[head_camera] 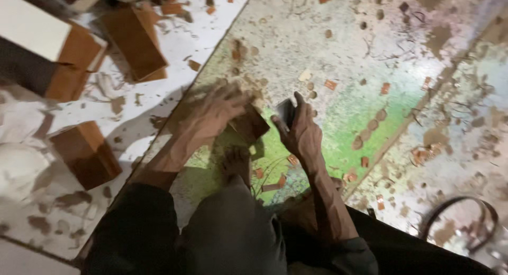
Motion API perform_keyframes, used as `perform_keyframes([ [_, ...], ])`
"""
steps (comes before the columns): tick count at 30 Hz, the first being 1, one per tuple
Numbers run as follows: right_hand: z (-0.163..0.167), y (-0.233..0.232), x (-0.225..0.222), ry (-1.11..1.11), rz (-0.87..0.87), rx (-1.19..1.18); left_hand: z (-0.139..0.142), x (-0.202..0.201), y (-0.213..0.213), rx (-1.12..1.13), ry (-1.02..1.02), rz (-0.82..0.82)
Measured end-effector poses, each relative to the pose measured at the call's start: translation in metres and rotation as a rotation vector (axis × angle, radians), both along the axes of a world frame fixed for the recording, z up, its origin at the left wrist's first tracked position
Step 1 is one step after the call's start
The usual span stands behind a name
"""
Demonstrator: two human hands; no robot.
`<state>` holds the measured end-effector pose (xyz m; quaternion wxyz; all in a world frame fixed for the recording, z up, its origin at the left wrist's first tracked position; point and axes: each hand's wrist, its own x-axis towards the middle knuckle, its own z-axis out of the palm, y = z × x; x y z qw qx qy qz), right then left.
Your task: The person smooths small rectangular wooden blocks using a hand plane on a cluttered workshop floor. They repeatedly pick up blocks, plane their surfaces, and place them into a growing stack nearby.
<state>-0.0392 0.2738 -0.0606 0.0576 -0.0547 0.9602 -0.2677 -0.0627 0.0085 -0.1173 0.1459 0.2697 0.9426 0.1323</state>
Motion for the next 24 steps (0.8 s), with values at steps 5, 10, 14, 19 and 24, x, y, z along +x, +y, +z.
perform_keyframes([
  [5, 0.0, -0.024, 0.01, -0.399, -0.003, 0.314, -0.036, -0.004, 0.029, 0.248, 0.291, 0.759],
  [10, -0.032, -0.033, 0.025, -0.063, 0.122, 0.363, -0.062, -0.022, 0.055, 0.558, 0.242, 0.699],
  [14, -0.05, -0.048, -0.02, -0.125, 0.146, 0.322, -0.065, -0.03, 0.054, 0.576, 0.245, 0.728],
  [19, -0.048, -0.058, -0.052, -0.125, 0.236, 0.371, -0.055, -0.038, 0.048, 0.7, 0.289, 0.655],
  [24, -0.053, -0.068, -0.069, -0.15, 0.185, 0.355, -0.047, -0.044, 0.042, 0.649, 0.181, 0.661],
])
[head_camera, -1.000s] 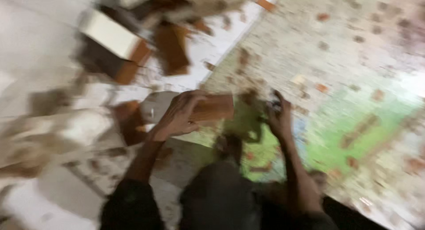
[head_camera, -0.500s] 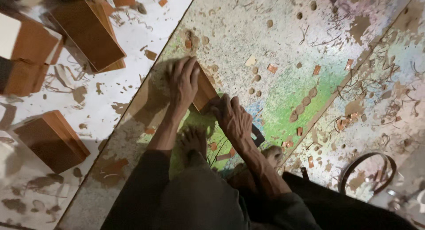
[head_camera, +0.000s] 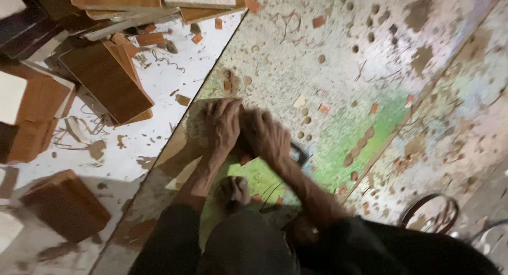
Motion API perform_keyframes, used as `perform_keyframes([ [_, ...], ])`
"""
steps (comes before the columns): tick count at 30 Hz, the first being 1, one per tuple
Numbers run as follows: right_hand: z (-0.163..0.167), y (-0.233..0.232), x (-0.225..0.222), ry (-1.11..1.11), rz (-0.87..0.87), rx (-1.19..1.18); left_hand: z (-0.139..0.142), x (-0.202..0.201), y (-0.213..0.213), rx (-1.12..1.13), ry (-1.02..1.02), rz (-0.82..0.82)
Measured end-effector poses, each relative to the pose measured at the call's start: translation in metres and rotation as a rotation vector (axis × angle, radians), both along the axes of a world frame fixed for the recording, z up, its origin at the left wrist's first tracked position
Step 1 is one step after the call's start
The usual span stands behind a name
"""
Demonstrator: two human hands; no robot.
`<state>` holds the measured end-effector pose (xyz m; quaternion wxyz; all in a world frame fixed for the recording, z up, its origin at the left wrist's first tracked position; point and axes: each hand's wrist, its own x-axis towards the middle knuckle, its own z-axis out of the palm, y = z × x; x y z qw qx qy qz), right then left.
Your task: The person smooths small rectangular wooden blocks using a hand plane on a cluttered workshop floor. They repeatedly pick up blocks, plane their surfaces, and place them into a growing stack nearby.
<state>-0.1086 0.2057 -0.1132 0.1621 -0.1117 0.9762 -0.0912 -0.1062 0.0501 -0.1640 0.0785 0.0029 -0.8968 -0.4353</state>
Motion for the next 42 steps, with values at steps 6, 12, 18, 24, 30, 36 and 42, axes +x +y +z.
perform_keyframes([
  [6, -0.003, -0.006, -0.11, 0.12, 0.73, -0.312, -0.005, 0.008, 0.005, -0.166, 0.051, 0.074],
  [12, 0.022, 0.001, -0.043, 0.075, 0.259, -0.035, -0.004, -0.011, -0.002, 0.352, 0.119, 0.347],
  [18, 0.013, 0.026, 0.062, -0.102, -0.151, -0.259, 0.026, 0.011, 0.018, 0.071, 0.192, 0.366],
  [24, 0.004, 0.023, 0.092, -0.071, -0.207, -0.18, 0.006, -0.009, 0.017, 0.288, -0.035, 0.375],
  [30, -0.006, 0.026, 0.096, -0.087, -0.214, -0.22, -0.001, 0.002, 0.018, 0.105, 0.114, 0.523],
  [36, -0.001, 0.025, 0.122, -0.013, -0.134, -0.228, 0.011, 0.028, 0.054, -0.183, 0.031, 0.155],
  [42, 0.002, 0.051, 0.08, -0.092, -0.319, -0.086, 0.013, 0.022, 0.052, -0.207, 0.083, -0.048],
])
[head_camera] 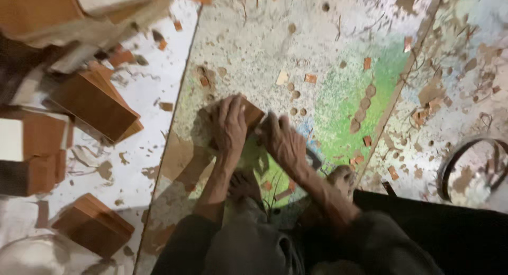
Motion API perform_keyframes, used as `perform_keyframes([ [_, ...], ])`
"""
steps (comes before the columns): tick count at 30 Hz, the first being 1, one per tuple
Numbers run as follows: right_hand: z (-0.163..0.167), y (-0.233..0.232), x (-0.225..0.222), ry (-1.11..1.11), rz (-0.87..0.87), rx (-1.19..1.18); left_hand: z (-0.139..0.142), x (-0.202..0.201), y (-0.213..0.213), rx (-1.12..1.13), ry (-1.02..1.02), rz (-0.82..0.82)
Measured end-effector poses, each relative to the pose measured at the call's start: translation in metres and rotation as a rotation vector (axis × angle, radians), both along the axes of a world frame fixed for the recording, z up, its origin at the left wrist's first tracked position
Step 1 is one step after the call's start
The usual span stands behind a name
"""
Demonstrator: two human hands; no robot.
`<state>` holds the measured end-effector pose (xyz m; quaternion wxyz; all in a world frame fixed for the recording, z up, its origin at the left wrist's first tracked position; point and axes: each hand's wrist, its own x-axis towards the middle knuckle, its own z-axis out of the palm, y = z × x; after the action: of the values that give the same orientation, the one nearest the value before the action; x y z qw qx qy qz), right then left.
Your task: The person smooths small rectangular wooden blocks using a hand plane on a cluttered workshop floor. They repeatedly pick up blocks, plane their surfaces, and place them into a growing stack nearby.
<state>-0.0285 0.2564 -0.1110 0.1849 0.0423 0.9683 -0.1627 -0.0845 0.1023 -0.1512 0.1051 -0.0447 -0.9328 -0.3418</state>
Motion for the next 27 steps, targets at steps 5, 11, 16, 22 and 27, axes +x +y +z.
perform_keyframes([
  [5, -0.012, 0.012, -0.05, 0.116, 0.213, 0.052, -0.014, 0.013, 0.011, 0.071, -0.097, 0.06],
  [11, -0.035, 0.023, -0.099, 0.198, 0.662, 0.162, -0.035, 0.005, -0.001, 0.046, -0.135, -0.055],
  [16, -0.029, 0.016, -0.098, 0.19, 0.657, 0.043, -0.033, -0.032, -0.045, 0.084, -0.025, -0.492],
  [22, -0.033, 0.013, -0.083, 0.201, 0.586, -0.112, -0.024, -0.048, -0.064, -0.143, 0.116, -0.672],
  [27, -0.055, 0.014, -0.151, 0.001, 1.029, -0.064, -0.017, -0.06, -0.061, -0.12, 0.061, -0.572],
])
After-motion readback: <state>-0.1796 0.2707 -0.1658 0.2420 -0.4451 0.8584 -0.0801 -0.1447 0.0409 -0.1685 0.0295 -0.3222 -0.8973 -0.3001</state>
